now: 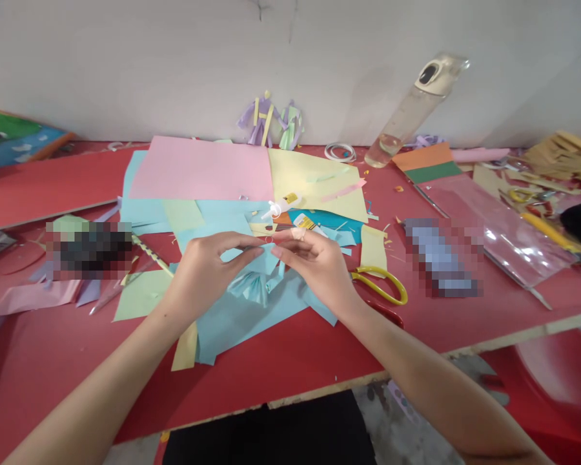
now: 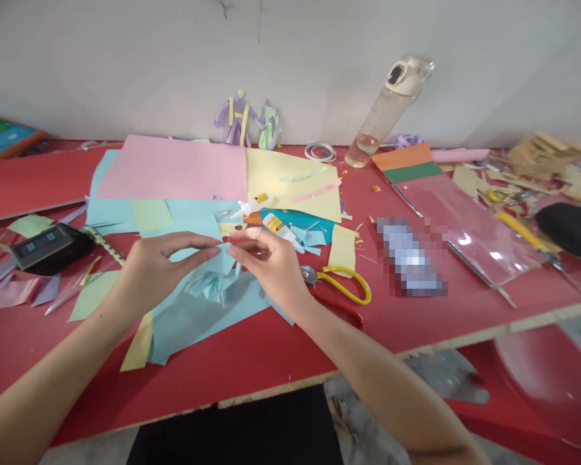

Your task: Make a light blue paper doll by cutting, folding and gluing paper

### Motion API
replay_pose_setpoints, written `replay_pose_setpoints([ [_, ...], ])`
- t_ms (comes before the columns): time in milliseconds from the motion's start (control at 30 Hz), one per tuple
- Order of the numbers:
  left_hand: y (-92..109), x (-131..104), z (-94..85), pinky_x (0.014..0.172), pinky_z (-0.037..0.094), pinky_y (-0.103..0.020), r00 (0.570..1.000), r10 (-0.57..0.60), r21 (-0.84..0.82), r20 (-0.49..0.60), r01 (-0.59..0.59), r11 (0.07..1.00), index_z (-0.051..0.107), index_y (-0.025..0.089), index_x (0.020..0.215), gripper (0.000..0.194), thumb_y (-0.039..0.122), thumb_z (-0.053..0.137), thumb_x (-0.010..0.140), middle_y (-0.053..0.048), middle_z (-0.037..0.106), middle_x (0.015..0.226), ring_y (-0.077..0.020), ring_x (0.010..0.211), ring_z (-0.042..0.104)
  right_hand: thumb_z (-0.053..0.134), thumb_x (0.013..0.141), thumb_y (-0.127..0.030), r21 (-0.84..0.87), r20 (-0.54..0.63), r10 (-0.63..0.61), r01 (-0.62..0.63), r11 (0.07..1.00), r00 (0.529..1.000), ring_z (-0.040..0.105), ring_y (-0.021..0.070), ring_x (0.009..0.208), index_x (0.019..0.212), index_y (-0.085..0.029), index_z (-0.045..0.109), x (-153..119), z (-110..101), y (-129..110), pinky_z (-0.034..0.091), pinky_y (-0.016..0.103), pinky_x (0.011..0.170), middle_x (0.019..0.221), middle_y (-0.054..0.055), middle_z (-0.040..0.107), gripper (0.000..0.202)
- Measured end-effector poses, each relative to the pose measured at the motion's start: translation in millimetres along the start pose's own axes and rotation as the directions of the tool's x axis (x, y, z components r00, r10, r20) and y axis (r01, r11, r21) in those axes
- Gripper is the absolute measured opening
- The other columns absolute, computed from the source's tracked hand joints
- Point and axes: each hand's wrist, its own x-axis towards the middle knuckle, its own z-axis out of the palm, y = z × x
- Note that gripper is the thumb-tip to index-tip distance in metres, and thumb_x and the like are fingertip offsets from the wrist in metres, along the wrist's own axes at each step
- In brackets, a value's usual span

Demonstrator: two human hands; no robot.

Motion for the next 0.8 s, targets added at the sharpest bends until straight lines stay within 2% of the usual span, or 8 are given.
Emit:
replay_pose_setpoints([
  [167, 0.8, 1.9, -1.1, 0.073, 0.056, -0.028, 1.0, 0.0, 0.016, 0.029, 0.0, 1.0, 0.075, 0.029, 0.092, 0.011, 0.034, 0.066, 0.087, 0.003, 0.077, 0.091, -0.0204, 0.084, 0.073, 0.073, 0.079, -0.029, -0.037, 0.042, -0.028, 0.03, 0.999, 0.999, 0.065, 0.0124, 0.068, 0.088, -0.022, 0.062, -0.6, 0.7, 0.4, 0.056, 0.026, 0.065, 0.081, -0.001, 0.068, 0.016],
  [300, 6.0, 1.3, -2.6, 0.081, 0.053, -0.023, 0.996, 0.04, -0.004, 0.075, -0.04, 0.999, 0.07, 0.026, 0.098, 0.012, 0.026, 0.061, 0.091, 0.003, 0.075, 0.097, -0.0154, 0.089, 0.07, 0.067, 0.082, -0.022, -0.035, 0.076, -0.045, 0.047, 0.998, 0.996, 0.063, 0.0099, 0.063, 0.081, -0.02, 0.068, 0.3, 0.2, 0.5, 0.055, 0.023, 0.061, 0.08, -0.001, 0.067, 0.002],
  [400, 7.0, 2.3, -5.1, 0.083, 0.051, -0.021, 0.993, 0.065, -0.019, 0.1, -0.063, 0.998, 0.069, 0.024, 0.095, 0.011, 0.023, 0.059, 0.091, 0.003, 0.074, 0.097, -0.0132, 0.089, 0.068, 0.065, 0.082, -0.02, -0.028, 0.105, -0.025, 0.028, 0.999, 0.994, 0.064, 0.0107, 0.065, 0.085, -0.02, 0.073, 2.7, -2.0, 1.6, 0.055, 0.024, 0.063, 0.081, 0.0, 0.07, 0.008],
  [500, 5.8, 5.1, -9.0, 0.084, 0.05, -0.023, 0.98, 0.092, -0.014, 0.177, -0.091, 0.996, 0.071, 0.024, 0.094, 0.015, 0.02, 0.057, 0.091, 0.003, 0.074, 0.097, -0.0136, 0.09, 0.068, 0.064, 0.081, -0.018, 0.005, 0.156, 0.023, -0.024, 1.0, 0.988, 0.065, 0.012, 0.067, 0.084, -0.02, 0.073, 4.9, -4.9, 2.7, 0.055, 0.026, 0.068, 0.078, 0.0, 0.069, 0.01],
  [633, 4.1, 8.1, -14.3, 0.088, 0.05, -0.026, 0.948, 0.094, -0.037, 0.303, -0.087, 0.995, 0.07, 0.025, 0.106, 0.025, 0.016, 0.056, 0.087, 0.002, 0.072, 0.106, -0.0148, 0.095, 0.066, 0.064, 0.077, -0.017, 0.038, 0.186, 0.09, -0.099, 0.994, 0.978, 0.066, 0.013, 0.068, 0.084, -0.019, 0.072, 5.7, -7.4, 1.8, 0.053, 0.028, 0.071, 0.073, -0.001, 0.067, 0.01],
  [800, 2.5, 8.4, -17.8, 0.093, 0.051, -0.028, 0.926, 0.028, -0.1, 0.377, 0.01, 0.995, 0.068, 0.026, 0.111, 0.033, 0.014, 0.056, 0.083, 0.002, 0.069, 0.111, -0.0157, 0.102, 0.064, 0.065, 0.075, -0.018, 0.043, 0.19, 0.11, -0.12, 0.992, 0.976, 0.065, 0.0132, 0.069, 0.084, -0.02, 0.069, 4.4, -6.6, -1.4, 0.052, 0.03, 0.073, 0.078, -0.001, 0.067, 0.01],
])
